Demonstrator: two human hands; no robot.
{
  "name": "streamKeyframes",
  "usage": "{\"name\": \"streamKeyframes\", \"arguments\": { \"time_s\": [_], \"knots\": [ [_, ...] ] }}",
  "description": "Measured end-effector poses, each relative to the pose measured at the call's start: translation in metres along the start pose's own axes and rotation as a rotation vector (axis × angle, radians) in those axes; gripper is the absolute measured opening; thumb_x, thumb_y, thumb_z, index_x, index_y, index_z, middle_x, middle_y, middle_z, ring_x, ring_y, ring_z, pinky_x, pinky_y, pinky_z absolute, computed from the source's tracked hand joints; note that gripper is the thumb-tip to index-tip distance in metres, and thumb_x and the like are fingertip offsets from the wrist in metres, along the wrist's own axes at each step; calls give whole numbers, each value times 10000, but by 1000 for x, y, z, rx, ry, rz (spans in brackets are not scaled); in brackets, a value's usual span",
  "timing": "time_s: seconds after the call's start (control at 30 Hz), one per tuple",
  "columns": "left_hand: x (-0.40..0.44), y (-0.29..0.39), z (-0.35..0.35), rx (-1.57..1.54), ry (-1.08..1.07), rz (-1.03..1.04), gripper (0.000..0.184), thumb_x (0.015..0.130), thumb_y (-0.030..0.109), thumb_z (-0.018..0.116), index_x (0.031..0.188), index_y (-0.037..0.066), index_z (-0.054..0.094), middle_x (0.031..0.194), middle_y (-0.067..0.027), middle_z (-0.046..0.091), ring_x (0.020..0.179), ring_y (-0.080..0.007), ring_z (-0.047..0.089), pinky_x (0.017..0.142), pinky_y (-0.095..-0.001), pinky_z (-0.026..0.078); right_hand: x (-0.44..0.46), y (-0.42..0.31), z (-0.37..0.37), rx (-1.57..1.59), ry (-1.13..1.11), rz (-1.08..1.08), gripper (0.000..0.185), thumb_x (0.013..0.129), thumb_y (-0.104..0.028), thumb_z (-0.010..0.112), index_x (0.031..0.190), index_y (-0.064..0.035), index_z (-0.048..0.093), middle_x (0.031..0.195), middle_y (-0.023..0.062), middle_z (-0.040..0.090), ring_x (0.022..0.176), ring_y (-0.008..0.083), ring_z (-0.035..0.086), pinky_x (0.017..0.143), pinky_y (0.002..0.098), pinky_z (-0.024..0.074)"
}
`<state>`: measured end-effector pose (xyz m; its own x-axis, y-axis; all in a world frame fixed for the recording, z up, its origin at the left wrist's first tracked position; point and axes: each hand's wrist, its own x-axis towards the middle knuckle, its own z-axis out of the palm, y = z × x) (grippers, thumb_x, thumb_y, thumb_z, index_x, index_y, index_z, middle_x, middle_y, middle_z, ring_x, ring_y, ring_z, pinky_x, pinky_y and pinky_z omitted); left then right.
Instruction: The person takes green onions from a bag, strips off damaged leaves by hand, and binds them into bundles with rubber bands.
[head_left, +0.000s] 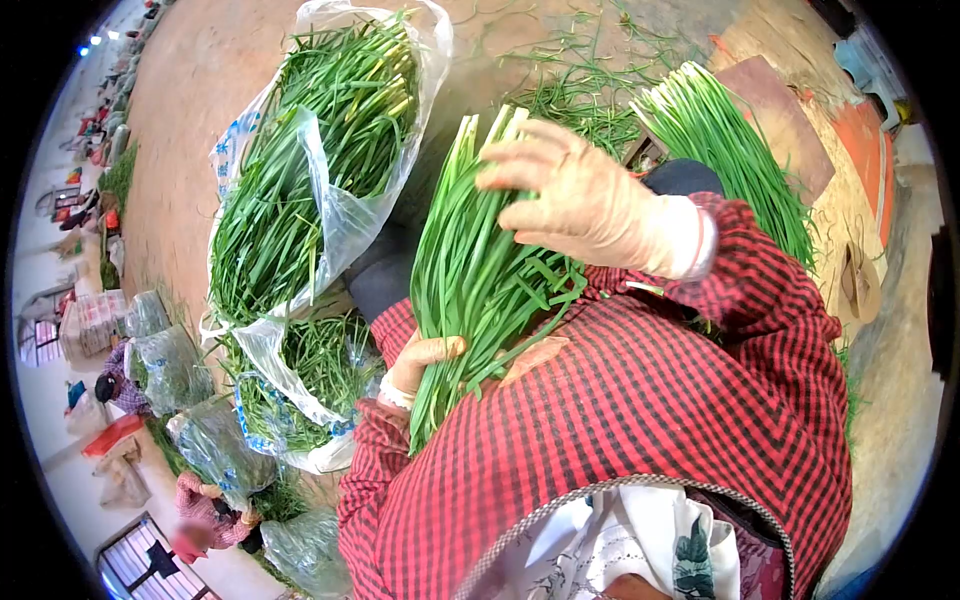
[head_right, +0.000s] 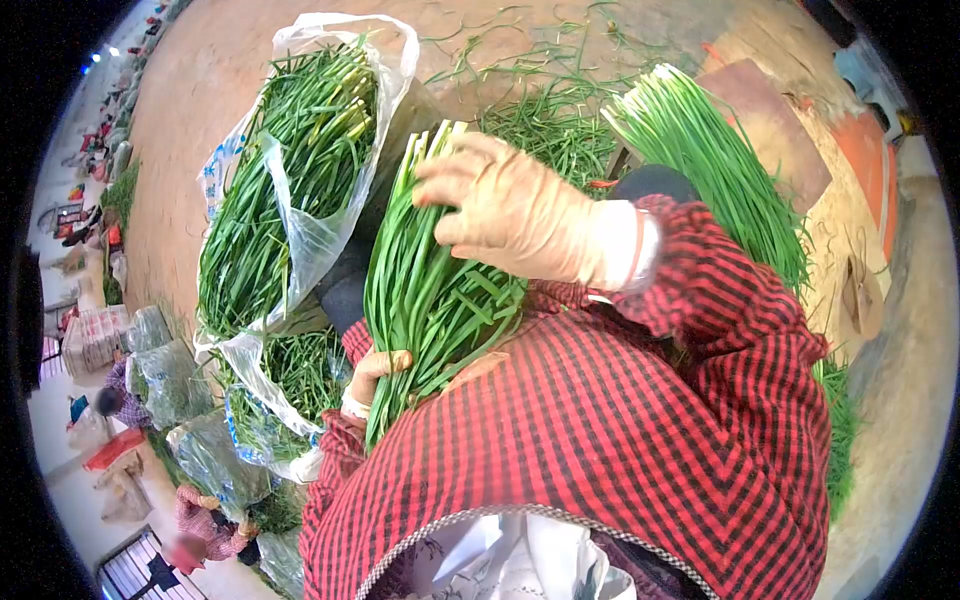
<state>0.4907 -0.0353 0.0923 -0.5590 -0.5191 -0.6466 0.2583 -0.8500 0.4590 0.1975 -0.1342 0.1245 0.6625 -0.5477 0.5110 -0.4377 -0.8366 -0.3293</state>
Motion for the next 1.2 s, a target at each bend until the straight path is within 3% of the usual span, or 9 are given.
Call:
{"name": "streamKeyframes", "arguments": {
  "time_s": [0.07, 0.37, 0.5, 0.6, 0.77, 0.9, 1.0, 1.17, 1.2],
  "knots": [
    [1, -4, 14, 91, 75, 94, 505, 780, 182, 681, 1215, -29, 534, 937, -126, 671, 630, -153, 628, 453, -251, 457, 0, 7, 14, 48, 43, -47, 143, 794, -168, 665, 909, -103, 611, 994, 69, 617, 1027, 268, 587, 920, 389, 459],
    [-1, -6, -3, -4, -11, 97, 622, 747, 133, 643, 1300, -66, 440, 1144, -228, 604, 939, -304, 643, 835, -417, 531, -14, 71, -28, 1151, 586, 670, 220, 953, -237, 560, 977, -23, 605, 868, 49, 656, 770, 153, 657, 773, 287, 514],
    [3, -5, -13, 10, -110, 183, 608, 759, 229, 606, 1262, -81, 464, 960, -255, 640, 554, -219, 618, 386, -252, 459, -30, 82, -56, 1161, 1117, 803, 258, 922, -324, 566, 887, -70, 600, 739, 52, 621, 579, 105, 591, 507, 251, 508],
    [1, 6, -8, -124, -154, 208, 554, 771, 253, 621, 1193, -80, 492, 862, -224, 654, 663, -252, 644, 532, -321, 535, -76, 112, -41, 476, 547, 797, 346, 863, -195, 673, 1156, -37, 578, 1089, 112, 635, 1016, 211, 615, 932, 319, 468],
    [20, -6, -25, -252, -164, 313, 538, 793, 276, 615, 1182, -80, 512, 888, -227, 658, 641, -247, 636, 531, -305, 527, -30, 16, -19, 45, 130, 298, 891, 654, -190, 790, 1426, -138, 347, 1439, 136, 355, 1353, 300, 334, 1115, 408, 295],
    [20, -3, -17, -266, -208, 177, 527, 815, 264, 599, 1196, -87, 504, 889, -258, 652, 558, -220, 624, 417, -250, 480, -4, -11, -5, 48, 18, 168, 695, 633, -171, 762, 1286, -179, 525, 1404, 91, 421, 1361, 295, 324, 1128, 473, 252],
    [12, 2, 8, -146, -108, 157, 533, 834, 290, 558, 1210, -82, 496, 891, -248, 657, 499, -146, 579, 382, -221, 437, 8, 0, 17, 9, 206, 91, 170, 685, -46, 635, 826, -139, 617, 1064, 4, 631, 1224, 286, 500, 1093, 488, 306],
    [18, -5, 11, -96, -127, 143, 497, 832, 302, 550, 1171, -62, 534, 899, -182, 682, 471, -117, 534, 394, -211, 426, 11, 27, 14, 1327, 574, 605, 150, 947, -178, 562, 1044, -69, 594, 727, -26, 551, 634, 77, 564, 573, 217, 475],
    [20, -4, 9, -113, -164, 131, 489, 822, 296, 569, 1160, -56, 547, 894, -176, 685, 465, -123, 534, 382, -203, 410, 11, 36, 8, 916, 559, 650, 194, 955, -223, 554, 1050, -59, 594, 701, -38, 520, 572, 62, 511, 507, 208, 416]
  ]
}}
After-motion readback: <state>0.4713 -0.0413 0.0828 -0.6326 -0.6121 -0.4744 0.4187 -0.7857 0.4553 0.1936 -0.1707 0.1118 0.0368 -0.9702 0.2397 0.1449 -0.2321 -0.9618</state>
